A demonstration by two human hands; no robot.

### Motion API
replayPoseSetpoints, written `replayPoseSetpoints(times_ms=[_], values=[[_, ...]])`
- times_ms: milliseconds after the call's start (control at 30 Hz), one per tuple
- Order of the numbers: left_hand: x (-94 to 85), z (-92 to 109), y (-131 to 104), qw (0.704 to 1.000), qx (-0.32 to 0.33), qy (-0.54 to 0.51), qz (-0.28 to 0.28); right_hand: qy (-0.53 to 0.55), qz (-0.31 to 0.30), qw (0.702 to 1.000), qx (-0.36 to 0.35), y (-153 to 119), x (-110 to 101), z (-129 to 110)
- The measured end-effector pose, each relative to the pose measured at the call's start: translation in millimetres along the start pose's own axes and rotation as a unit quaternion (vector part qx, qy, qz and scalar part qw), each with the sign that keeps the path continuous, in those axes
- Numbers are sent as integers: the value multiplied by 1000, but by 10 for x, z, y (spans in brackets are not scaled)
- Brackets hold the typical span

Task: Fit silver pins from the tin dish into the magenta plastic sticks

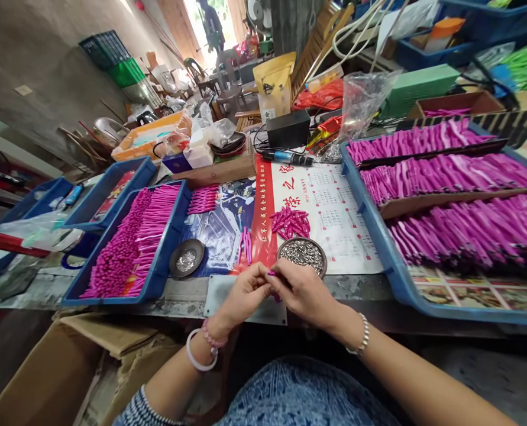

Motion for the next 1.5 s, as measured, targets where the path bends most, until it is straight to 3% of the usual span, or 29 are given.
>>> replayPoseSetpoints(times_ms=[533,867,1200,1300,1367,1500], values=[[3,-213,-3,999,10,24,-28,-43,1,999,-22,-146,109,62],[-6,-271,7,999,15,30,-36,-43,29,997,-58,-180,66,17],[-22,-265,6,999,6,35,-23,-16,17,999,-42,-166,93,73],[19,-201,11,1000,-6,26,-11,28,6,999,15,-100,38,125],[70,-158,19,999,-36,-1,1,127,-17,986,107,-64,30,253],[217,-174,10,981,-158,-109,26,333,-35,897,289,-111,94,511]])
Point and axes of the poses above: each hand's wrist, its own y-axis towards the middle knuckle, its own x-axis out of the palm, z = x × y, the point moved 10 cm from there along y, towards the middle knuckle, and after that the axes turned 1 degree about x, right-handed, at the moved point
